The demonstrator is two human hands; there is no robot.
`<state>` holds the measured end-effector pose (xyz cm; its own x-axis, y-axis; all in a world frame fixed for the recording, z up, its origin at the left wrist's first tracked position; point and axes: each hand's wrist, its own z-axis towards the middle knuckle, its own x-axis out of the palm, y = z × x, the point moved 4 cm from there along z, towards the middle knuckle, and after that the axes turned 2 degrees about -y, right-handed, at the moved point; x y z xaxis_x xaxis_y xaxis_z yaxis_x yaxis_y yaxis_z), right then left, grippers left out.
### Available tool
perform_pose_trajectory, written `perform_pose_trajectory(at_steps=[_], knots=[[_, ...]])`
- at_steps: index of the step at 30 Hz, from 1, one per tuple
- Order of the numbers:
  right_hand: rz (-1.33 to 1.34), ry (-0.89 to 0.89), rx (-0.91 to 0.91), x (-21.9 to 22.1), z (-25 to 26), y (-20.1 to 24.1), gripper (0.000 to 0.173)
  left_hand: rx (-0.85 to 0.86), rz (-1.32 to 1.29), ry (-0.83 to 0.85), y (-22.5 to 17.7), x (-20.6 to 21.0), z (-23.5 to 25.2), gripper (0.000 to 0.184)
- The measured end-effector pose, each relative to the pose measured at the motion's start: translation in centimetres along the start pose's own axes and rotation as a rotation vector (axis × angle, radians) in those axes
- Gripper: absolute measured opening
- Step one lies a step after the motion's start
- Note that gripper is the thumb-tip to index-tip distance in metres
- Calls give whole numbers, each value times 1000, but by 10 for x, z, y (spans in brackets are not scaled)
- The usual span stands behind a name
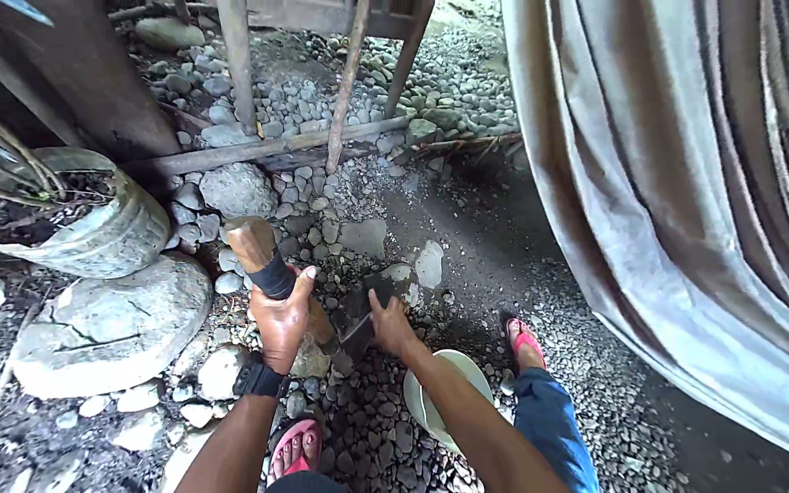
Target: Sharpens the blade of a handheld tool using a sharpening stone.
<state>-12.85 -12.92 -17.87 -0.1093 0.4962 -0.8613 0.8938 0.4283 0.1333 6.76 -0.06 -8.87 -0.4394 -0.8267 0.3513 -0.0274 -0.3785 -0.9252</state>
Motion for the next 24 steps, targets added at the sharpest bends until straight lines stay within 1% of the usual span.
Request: perform_pose_trajectory(at_steps=[2,4,5,7,9,10,14,15,17,20,21,22,24], knots=[[-13,28,-159,21,-31,5,58,-13,-8,1,4,-2,1,31],[-23,58,-195,26,-40,11,58,-10,-12,7,3,-4,1,31],[-14,29,-179,21,-33,11,58,-10,-7,11,2,-4,-1,32],[10,-18,-67,3,-6,10,58,-21,12,20,-2,-2,-4,32],[13,2,58,-8,13,11,58,-28,9,20,-4,-1,-5,32],[1,20,62,-6,10,14,58,-29,2,18,-4,-2,-4,31],[-11,99,-177,28,-49,21,58,-11,-15,11,3,-5,-1,31],[-17,106,-196,32,-53,22,57,-10,-9,15,3,-6,-1,31],[-11,45,-159,22,-36,21,58,-8,13,34,3,-5,-3,32],[12,7,64,-8,9,15,58,-9,19,46,-2,-3,-6,32],[9,2,91,-10,14,16,58,-3,13,49,-3,-2,-5,32],[2,1,72,-5,8,18,57,1,7,50,-3,-3,-4,31],[-4,32,-50,12,-22,22,58,-5,-6,29,2,-4,0,31]])
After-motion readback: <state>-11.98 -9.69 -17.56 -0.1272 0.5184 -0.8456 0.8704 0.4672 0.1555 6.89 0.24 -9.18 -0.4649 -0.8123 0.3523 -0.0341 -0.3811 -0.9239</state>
